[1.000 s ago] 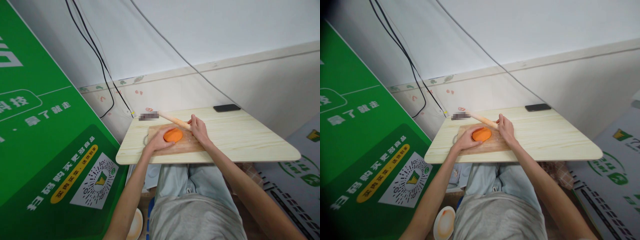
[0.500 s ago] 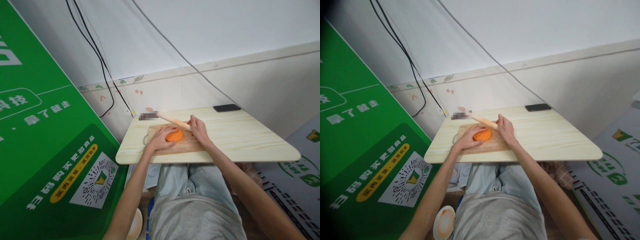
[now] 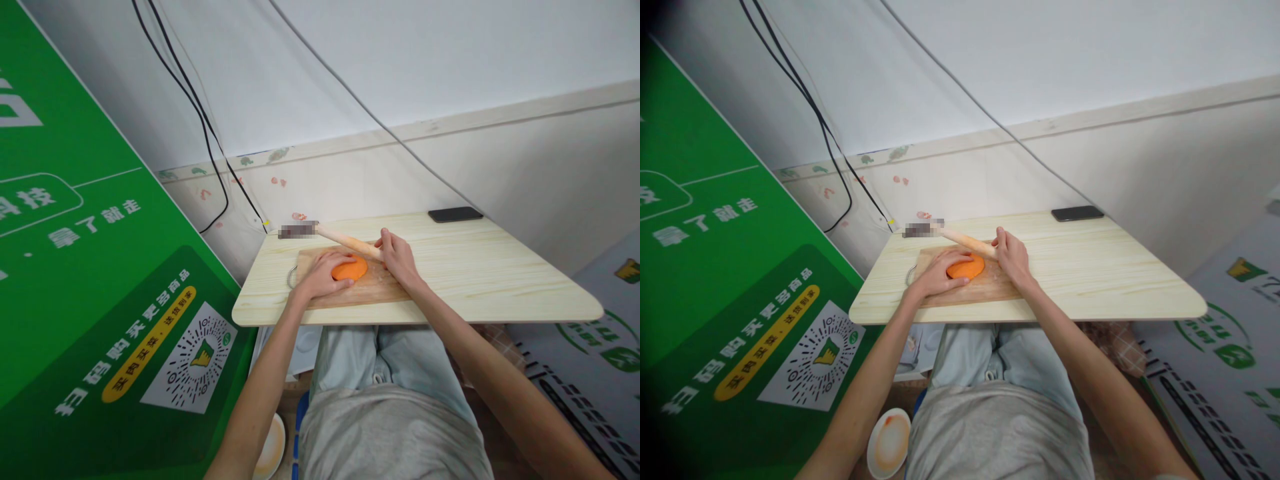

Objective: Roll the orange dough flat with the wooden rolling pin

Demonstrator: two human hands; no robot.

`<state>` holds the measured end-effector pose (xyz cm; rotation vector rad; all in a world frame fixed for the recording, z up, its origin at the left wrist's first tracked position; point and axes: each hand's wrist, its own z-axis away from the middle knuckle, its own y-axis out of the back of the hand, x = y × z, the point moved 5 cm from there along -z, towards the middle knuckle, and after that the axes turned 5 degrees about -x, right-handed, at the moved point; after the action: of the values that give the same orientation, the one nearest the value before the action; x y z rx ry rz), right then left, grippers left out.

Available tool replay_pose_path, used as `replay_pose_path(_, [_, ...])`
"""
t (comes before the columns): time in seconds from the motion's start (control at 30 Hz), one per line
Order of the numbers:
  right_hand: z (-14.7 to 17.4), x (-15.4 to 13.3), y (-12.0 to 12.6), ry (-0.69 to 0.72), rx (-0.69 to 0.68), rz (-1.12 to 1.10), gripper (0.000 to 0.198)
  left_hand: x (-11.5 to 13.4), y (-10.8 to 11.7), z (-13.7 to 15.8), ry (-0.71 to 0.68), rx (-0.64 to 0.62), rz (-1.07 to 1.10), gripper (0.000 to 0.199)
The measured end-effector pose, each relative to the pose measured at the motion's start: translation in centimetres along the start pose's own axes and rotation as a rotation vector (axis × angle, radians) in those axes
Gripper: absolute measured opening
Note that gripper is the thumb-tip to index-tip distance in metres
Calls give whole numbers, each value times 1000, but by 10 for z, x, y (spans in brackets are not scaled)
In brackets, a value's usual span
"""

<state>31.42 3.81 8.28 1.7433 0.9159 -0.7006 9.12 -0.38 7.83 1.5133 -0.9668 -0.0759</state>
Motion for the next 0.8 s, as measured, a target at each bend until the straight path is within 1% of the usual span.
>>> replay_pose_path(0.1, [0,0,0,-12,-2,6,86,0,-2,1,6,25,-36,59])
replay_pose_path(0.23, [0,0,-1,-4,-9,2,85,-2,-4,1,87,49,-110,74])
replay_pose_path(0.33, [-1,0,-1,3,-17,7,84,-2,-3,0,106,52,-105,74])
replay_pose_path(0.43, [-1,0,-1,4,-19,12,83,0,-1,0,79,57,-61,75])
replay_pose_path(0.6, [-1,0,-1,-2,-17,15,84,1,-1,1,48,13,-49,90])
replay_pose_path(0.7, [-1,0,-1,1,-21,16,85,-1,-2,2,-12,-17,-37,87])
replay_pose_path(0.8, [-1,0,0,0,-17,16,85,-3,-1,2,-45,-16,-7,81])
